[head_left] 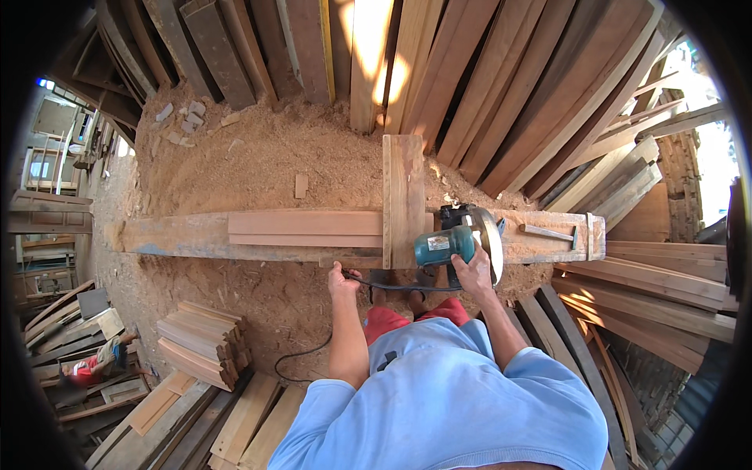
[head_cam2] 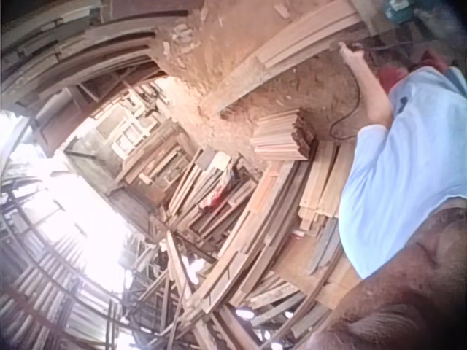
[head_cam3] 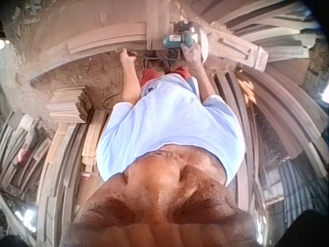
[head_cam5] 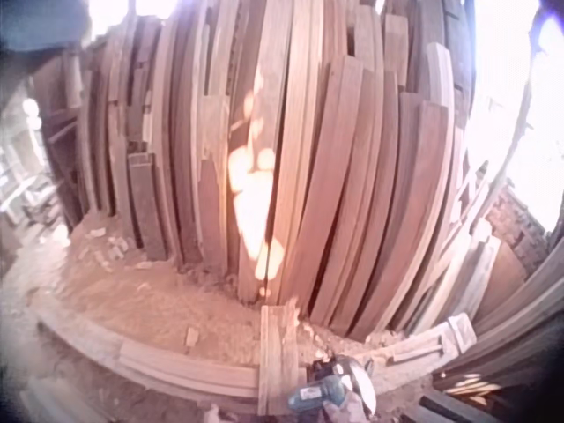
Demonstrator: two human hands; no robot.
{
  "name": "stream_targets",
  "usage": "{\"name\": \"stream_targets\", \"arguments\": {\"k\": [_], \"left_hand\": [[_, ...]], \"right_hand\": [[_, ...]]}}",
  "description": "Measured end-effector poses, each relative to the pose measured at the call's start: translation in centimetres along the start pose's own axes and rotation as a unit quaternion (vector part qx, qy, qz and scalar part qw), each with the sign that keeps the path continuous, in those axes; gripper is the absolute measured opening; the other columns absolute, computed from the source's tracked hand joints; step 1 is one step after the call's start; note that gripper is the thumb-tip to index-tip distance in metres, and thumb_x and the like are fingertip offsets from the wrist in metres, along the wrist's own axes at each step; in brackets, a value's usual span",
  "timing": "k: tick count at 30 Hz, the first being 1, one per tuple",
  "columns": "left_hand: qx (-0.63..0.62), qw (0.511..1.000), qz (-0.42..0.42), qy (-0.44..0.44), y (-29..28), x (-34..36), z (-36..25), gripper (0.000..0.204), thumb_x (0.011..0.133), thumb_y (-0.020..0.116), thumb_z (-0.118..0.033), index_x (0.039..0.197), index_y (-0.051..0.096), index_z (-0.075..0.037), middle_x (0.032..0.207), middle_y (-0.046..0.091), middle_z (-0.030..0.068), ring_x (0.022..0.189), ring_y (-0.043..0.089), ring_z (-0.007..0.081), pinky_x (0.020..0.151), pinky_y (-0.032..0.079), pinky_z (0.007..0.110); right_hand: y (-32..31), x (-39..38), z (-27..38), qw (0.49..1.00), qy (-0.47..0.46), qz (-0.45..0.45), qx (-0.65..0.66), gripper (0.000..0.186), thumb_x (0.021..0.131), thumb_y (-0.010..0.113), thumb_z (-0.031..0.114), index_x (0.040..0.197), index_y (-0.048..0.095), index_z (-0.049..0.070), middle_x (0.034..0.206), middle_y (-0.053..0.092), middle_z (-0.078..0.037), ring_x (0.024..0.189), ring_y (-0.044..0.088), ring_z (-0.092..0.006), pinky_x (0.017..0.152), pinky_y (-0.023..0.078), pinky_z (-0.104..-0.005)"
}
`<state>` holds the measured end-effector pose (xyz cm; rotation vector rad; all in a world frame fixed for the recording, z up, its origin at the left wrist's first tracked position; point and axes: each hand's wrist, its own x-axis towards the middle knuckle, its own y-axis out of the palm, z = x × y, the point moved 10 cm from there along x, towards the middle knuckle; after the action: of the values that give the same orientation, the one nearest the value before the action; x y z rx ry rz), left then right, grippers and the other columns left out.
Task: The person uses a handheld circular saw to cut a long wooden plank resting on a makeshift support. They make several cuts along the plank, adjusting the wood's position between cuts. The person also uses pliers to adjust the saw's blade guard during the process.
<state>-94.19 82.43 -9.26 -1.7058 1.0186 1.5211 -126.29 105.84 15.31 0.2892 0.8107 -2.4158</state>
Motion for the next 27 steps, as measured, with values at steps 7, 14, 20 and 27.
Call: {"name": "stream_targets", "arguments": {"k": [7,14,20,27], "left_hand": [[0.072,0.996,0.049,0.035,-0.1,0.1,-2.1,0.018,0.103,0.069,-0.031,0.101,0.06,-0.017,0.079,0.058,0.0032,0.066,0.056,0.0194,0.06,0.044,0.036],[0.101,0.99,0.076,0.067,-0.9,-2.4,-1.9,0.024,0.103,0.067,-0.035,0.106,0.059,-0.013,0.078,0.064,0.0059,0.066,0.058,0.0197,0.063,0.045,0.038],[0.017,0.999,0.045,0.007,-3.3,-2.1,-1.0,0.03,0.109,0.055,-0.042,0.104,0.058,-0.012,0.074,0.063,0.0035,0.062,0.056,0.0167,0.055,0.045,0.034],[0.002,0.989,0.149,0.0,-4.2,-1.5,-1.7,0.029,0.113,0.049,-0.03,0.096,0.064,-0.012,0.068,0.061,-0.0043,0.054,0.052,0.01,0.051,0.045,0.029]], "right_hand": [[1.2,0.4,-0.4,0.999,-0.003,-0.002,-0.048,0.054,0.09,0.073,0.025,0.129,0.059,-0.01,0.112,0.071,-0.033,0.11,0.068,-0.0476,0.096,0.053,-0.0505],[1.7,0.9,-0.9,0.998,-0.011,-0.002,-0.062,0.057,0.09,0.073,0.025,0.132,0.058,-0.01,0.115,0.07,-0.034,0.113,0.067,-0.0486,0.099,0.052,-0.0504],[1.9,1.8,-1.5,0.999,-0.027,0.006,-0.041,0.059,0.089,0.073,0.024,0.133,0.057,-0.011,0.117,0.069,-0.035,0.115,0.067,-0.0478,0.101,0.051,-0.0493],[3.0,2.1,-2.2,0.994,0.028,0.098,0.036,0.055,0.088,0.074,0.024,0.129,0.057,-0.01,0.11,0.071,-0.031,0.11,0.068,-0.0457,0.099,0.052,-0.0482]]}}
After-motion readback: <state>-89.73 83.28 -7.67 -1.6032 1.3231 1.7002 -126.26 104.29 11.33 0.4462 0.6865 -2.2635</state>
